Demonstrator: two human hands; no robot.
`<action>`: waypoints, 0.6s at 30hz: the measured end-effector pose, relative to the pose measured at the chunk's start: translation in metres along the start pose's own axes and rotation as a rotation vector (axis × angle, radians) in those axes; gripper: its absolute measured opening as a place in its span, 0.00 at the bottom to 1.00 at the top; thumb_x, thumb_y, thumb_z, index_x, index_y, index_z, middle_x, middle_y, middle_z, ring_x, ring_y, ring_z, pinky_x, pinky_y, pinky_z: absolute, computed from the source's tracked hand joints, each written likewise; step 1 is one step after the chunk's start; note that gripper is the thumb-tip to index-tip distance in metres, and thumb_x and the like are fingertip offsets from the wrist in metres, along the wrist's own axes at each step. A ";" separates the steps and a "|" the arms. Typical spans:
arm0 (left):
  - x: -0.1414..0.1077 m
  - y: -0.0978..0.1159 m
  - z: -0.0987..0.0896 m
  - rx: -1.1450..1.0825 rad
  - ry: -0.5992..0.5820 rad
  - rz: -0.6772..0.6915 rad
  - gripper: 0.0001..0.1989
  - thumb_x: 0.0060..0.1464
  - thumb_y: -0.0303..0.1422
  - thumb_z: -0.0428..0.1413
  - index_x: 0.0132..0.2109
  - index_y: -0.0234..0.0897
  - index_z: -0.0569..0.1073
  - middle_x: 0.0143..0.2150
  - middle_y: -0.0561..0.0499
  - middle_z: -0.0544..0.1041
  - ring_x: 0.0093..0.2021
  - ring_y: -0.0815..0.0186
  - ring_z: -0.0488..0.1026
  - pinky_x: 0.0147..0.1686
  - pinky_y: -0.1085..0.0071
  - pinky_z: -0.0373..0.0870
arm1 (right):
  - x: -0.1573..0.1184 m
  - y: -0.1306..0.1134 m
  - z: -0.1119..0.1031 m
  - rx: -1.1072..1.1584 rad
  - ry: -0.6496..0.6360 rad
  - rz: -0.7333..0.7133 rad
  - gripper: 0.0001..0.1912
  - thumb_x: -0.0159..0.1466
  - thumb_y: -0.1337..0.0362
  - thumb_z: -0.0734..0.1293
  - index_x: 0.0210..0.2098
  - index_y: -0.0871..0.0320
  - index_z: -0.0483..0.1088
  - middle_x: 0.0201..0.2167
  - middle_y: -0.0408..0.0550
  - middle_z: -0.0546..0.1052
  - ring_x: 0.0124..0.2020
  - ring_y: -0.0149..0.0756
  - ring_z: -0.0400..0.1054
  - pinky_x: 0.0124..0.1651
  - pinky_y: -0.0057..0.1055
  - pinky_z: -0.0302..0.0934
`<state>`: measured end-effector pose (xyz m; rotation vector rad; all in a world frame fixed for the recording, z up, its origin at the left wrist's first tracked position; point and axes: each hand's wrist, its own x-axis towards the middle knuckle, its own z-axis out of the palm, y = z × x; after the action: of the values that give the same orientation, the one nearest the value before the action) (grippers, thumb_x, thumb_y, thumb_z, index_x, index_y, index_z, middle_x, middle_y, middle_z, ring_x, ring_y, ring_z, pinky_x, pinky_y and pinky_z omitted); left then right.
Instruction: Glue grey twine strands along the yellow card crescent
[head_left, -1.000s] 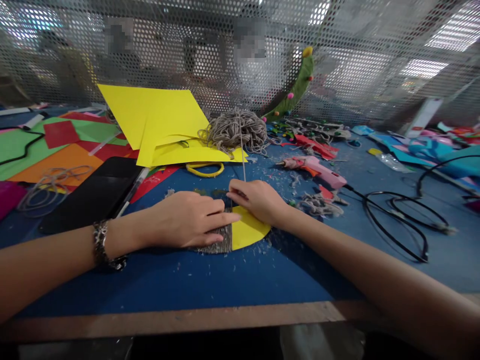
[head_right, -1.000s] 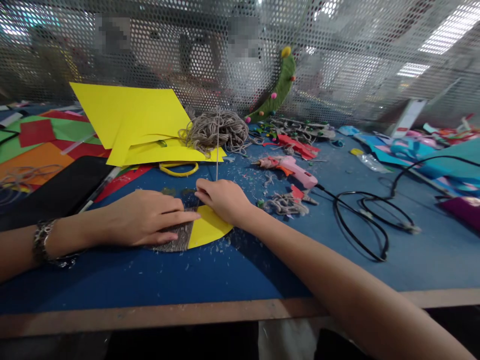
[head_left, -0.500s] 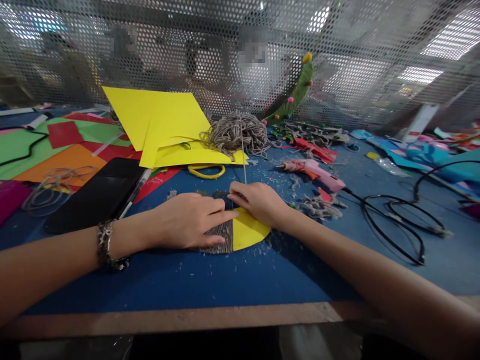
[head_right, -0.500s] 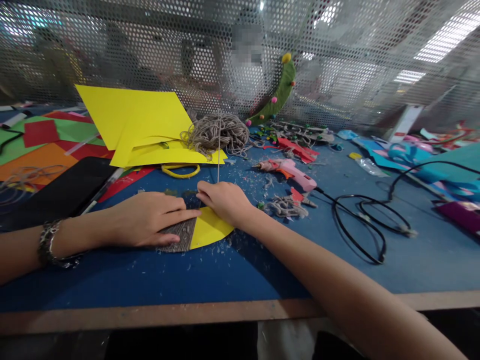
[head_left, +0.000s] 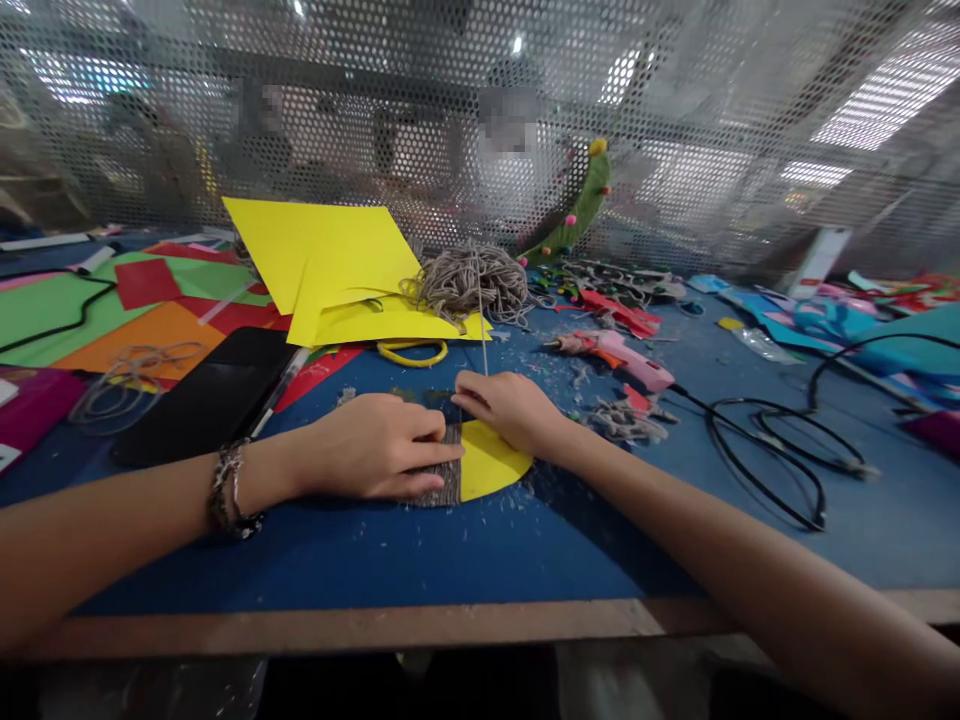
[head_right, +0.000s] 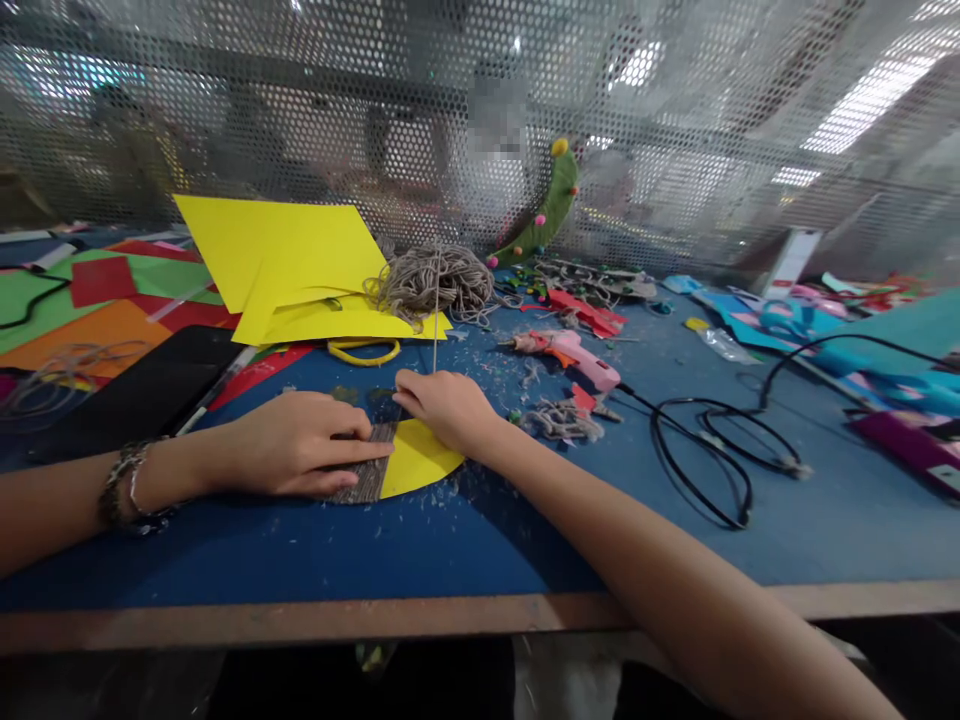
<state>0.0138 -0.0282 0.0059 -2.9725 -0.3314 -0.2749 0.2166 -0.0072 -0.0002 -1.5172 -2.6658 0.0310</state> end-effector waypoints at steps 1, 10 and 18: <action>-0.001 0.000 0.000 -0.010 0.000 -0.001 0.17 0.61 0.37 0.41 0.50 0.35 0.68 0.38 0.47 0.71 0.33 0.62 0.69 0.29 0.68 0.62 | 0.000 0.000 0.000 0.001 0.004 0.001 0.12 0.64 0.59 0.53 0.33 0.56 0.64 0.22 0.43 0.68 0.21 0.28 0.55 0.23 0.25 0.38; 0.002 0.012 -0.006 -0.373 0.042 -0.301 0.08 0.55 0.34 0.53 0.40 0.37 0.73 0.36 0.51 0.73 0.37 0.66 0.69 0.35 0.72 0.62 | -0.001 0.000 0.001 0.024 0.021 0.009 0.12 0.63 0.59 0.54 0.32 0.56 0.64 0.22 0.43 0.68 0.21 0.27 0.55 0.23 0.25 0.38; 0.013 0.017 -0.003 -0.445 0.035 -0.449 0.08 0.56 0.32 0.50 0.31 0.33 0.69 0.30 0.51 0.71 0.32 0.66 0.67 0.31 0.72 0.61 | -0.001 -0.001 0.000 0.027 0.019 0.015 0.12 0.63 0.59 0.54 0.32 0.56 0.64 0.23 0.43 0.69 0.22 0.28 0.57 0.23 0.25 0.38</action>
<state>0.0296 -0.0430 0.0098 -3.2750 -1.0651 -0.5058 0.2168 -0.0087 -0.0005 -1.5213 -2.6284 0.0528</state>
